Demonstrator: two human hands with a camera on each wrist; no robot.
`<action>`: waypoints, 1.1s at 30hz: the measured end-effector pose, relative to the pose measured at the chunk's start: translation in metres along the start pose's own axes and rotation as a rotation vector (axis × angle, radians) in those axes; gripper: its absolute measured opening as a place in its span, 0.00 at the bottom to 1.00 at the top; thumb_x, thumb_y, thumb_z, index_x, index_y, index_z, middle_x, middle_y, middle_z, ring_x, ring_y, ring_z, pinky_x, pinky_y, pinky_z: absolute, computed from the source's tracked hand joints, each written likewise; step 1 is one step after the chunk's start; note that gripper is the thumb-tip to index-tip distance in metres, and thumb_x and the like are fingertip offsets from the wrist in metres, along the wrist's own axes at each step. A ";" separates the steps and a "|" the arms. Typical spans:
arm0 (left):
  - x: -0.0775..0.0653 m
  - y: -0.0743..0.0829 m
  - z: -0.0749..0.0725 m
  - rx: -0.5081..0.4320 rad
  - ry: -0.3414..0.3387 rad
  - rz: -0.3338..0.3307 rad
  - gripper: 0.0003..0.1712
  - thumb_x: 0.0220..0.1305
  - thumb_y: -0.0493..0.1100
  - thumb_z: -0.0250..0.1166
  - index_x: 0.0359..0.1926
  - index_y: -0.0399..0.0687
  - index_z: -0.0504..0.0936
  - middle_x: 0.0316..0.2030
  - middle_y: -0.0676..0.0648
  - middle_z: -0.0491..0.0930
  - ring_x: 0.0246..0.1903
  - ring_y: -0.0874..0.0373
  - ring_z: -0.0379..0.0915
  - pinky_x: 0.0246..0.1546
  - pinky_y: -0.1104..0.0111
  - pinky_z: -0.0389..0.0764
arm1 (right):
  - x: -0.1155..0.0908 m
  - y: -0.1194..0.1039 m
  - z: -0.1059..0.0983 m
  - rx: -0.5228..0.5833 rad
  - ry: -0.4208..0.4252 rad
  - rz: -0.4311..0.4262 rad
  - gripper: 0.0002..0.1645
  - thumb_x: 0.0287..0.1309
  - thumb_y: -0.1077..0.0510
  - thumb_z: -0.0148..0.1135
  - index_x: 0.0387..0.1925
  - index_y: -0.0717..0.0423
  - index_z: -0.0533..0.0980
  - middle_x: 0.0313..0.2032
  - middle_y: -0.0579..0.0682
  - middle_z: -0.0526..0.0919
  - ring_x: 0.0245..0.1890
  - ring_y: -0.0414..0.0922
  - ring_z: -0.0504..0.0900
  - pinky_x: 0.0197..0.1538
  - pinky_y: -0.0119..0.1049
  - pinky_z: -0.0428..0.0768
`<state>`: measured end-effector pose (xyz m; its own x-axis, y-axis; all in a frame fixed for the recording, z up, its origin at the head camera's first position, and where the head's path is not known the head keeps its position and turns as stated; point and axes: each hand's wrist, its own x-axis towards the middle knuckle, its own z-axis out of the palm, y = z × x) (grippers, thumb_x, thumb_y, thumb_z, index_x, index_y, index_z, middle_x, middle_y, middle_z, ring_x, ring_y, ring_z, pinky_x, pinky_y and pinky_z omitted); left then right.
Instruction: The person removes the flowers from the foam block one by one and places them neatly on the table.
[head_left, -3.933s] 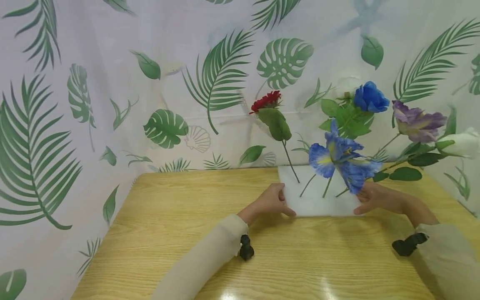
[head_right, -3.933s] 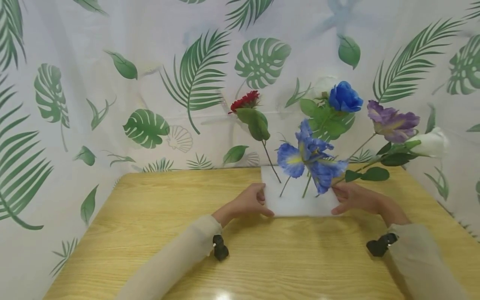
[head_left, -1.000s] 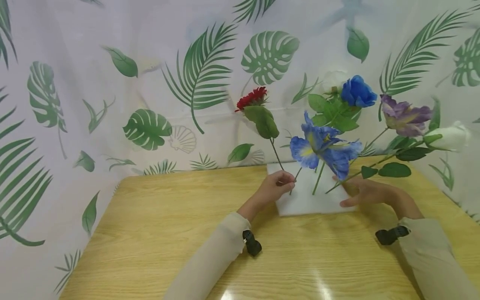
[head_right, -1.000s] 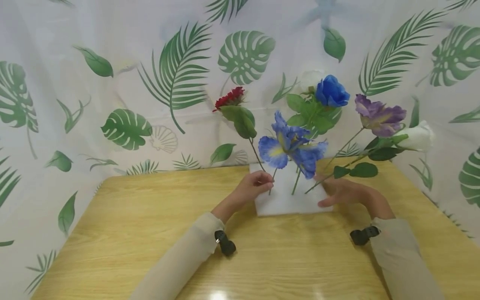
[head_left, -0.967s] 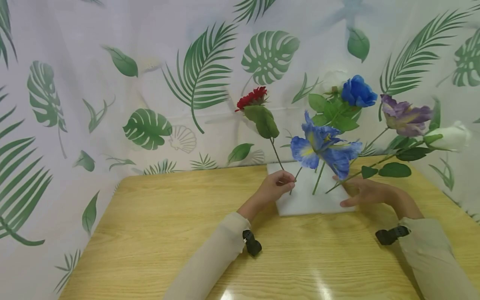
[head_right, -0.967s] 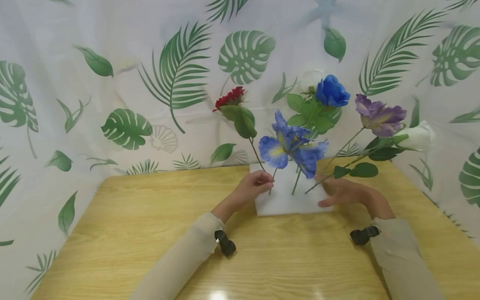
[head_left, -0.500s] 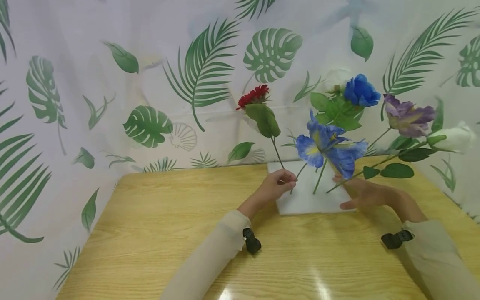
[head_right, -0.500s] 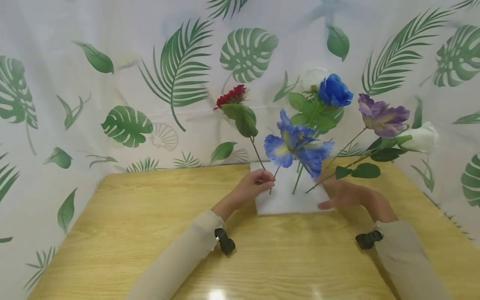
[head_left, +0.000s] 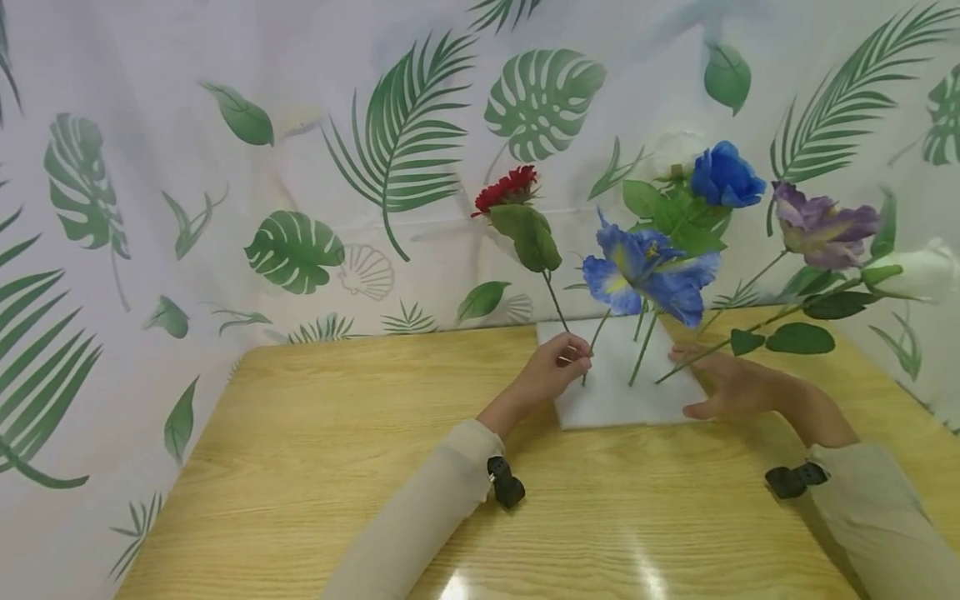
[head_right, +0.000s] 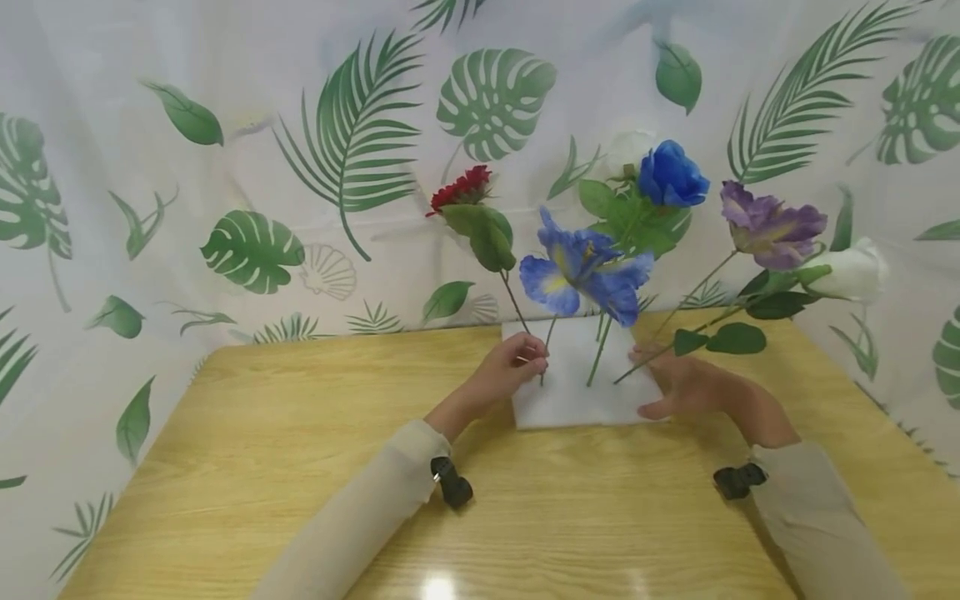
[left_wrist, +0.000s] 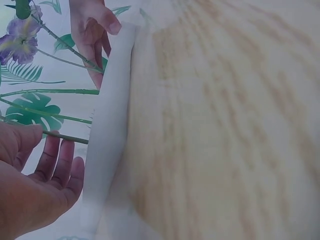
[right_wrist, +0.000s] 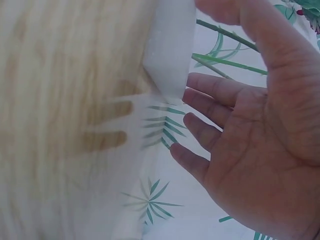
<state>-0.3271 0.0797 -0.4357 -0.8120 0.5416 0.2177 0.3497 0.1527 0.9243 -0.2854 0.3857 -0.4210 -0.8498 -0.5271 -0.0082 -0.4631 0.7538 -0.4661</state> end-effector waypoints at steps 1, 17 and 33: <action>0.000 0.000 0.000 -0.008 0.005 -0.001 0.08 0.67 0.36 0.56 0.45 0.38 0.74 0.45 0.40 0.78 0.44 0.56 0.75 0.43 0.74 0.74 | -0.001 0.000 0.000 0.001 0.005 -0.005 0.52 0.44 0.48 0.74 0.65 0.69 0.60 0.66 0.71 0.56 0.65 0.70 0.53 0.58 0.65 0.60; 0.002 0.001 0.000 -0.078 0.044 -0.021 0.06 0.67 0.35 0.56 0.44 0.40 0.72 0.40 0.40 0.78 0.39 0.47 0.78 0.32 0.76 0.73 | 0.000 -0.004 -0.001 0.005 0.018 0.000 0.52 0.44 0.48 0.74 0.65 0.67 0.61 0.66 0.68 0.58 0.66 0.64 0.56 0.58 0.59 0.65; 0.000 0.007 -0.009 -0.149 0.028 -0.010 0.07 0.69 0.38 0.53 0.46 0.42 0.70 0.40 0.43 0.75 0.43 0.44 0.77 0.42 0.59 0.82 | -0.001 -0.005 0.000 -0.021 0.019 0.002 0.52 0.43 0.47 0.74 0.65 0.67 0.61 0.66 0.68 0.60 0.65 0.66 0.58 0.58 0.56 0.65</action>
<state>-0.3287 0.0738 -0.4262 -0.8286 0.5172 0.2145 0.2695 0.0326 0.9624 -0.2828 0.3827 -0.4183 -0.8554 -0.5179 0.0077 -0.4662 0.7634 -0.4471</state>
